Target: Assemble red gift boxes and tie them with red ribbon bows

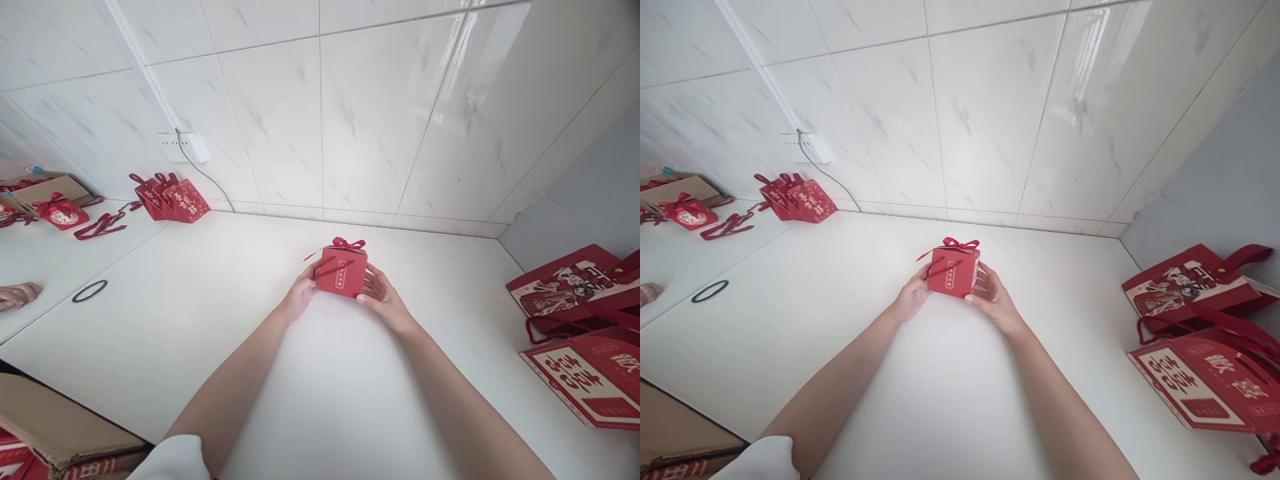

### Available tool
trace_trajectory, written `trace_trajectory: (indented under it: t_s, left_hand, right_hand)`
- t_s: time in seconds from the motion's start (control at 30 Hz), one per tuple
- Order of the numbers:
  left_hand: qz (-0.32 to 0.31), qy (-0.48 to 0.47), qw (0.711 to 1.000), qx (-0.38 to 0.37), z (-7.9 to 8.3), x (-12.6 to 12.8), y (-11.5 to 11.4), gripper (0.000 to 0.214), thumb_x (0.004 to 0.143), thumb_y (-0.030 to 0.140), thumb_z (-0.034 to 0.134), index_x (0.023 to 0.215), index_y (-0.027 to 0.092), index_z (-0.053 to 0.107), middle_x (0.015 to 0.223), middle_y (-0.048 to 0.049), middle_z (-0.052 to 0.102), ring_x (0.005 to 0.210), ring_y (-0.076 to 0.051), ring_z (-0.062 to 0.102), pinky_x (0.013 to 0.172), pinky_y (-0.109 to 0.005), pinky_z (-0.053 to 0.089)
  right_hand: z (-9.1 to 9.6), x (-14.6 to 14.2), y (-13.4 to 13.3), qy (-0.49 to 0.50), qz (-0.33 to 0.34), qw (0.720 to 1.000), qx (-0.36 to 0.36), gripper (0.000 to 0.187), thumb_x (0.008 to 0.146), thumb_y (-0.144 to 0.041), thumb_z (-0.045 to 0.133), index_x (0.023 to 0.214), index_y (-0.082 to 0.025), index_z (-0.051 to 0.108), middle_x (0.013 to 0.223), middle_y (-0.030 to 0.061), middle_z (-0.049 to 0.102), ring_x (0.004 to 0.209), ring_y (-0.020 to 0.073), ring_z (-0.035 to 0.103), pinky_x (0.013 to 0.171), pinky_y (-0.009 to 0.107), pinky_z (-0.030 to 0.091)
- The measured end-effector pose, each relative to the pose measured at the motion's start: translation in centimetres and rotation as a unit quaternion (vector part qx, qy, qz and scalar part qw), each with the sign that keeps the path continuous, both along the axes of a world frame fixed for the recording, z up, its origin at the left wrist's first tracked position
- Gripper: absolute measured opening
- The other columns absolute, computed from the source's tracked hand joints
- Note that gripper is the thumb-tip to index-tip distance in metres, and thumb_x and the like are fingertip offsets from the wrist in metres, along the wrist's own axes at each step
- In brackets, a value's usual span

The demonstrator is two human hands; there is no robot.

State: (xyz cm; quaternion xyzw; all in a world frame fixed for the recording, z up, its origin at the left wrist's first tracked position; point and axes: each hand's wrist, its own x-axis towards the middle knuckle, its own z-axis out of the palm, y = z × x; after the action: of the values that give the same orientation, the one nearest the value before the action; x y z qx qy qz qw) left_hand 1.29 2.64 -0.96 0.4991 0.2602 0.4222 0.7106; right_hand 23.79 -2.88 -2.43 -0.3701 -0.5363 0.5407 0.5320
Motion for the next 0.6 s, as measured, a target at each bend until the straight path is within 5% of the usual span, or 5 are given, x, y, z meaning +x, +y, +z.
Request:
trace_trajectory:
  t_s: [0.27,0.43,0.6]
  left_hand:
    - [0.013,0.002,1.000,-0.013,0.0,0.0,0.1,0.058,0.074,0.019,0.054,0.132,0.025,0.052,0.132,-0.0057,0.057,0.128,-0.029,0.046,0.107,-0.049,0.031]
    - [-0.007,0.011,1.000,0.007,0.4,0.0,-0.1,0.061,0.079,0.024,0.060,0.137,0.030,0.047,0.141,-0.0037,0.050,0.133,-0.028,0.041,0.109,-0.044,0.030]
    - [0.061,0.051,0.995,0.063,-0.9,-0.1,0.2,0.036,0.072,0.024,0.072,0.106,0.021,0.062,0.117,-0.0071,0.062,0.119,-0.025,0.051,0.103,-0.041,0.037]
  right_hand:
    - [0.5,-0.1,-0.5,-0.009,-0.002,1.000,0.000,0.077,0.077,-0.040,0.074,0.143,-0.035,0.034,0.146,0.0061,0.042,0.130,0.0266,0.044,0.108,0.051,0.037]
    - [0.7,-0.1,-0.5,0.024,-0.004,1.000,0.014,0.045,0.090,-0.044,0.057,0.133,-0.031,0.051,0.144,0.0012,0.047,0.131,0.0260,0.044,0.110,0.046,0.036]
    - [-1.6,0.1,0.7,-0.011,-0.205,0.979,-0.004,0.048,0.085,-0.047,0.058,0.127,-0.025,0.056,0.140,0.0049,0.050,0.131,0.0275,0.043,0.111,0.047,0.034]
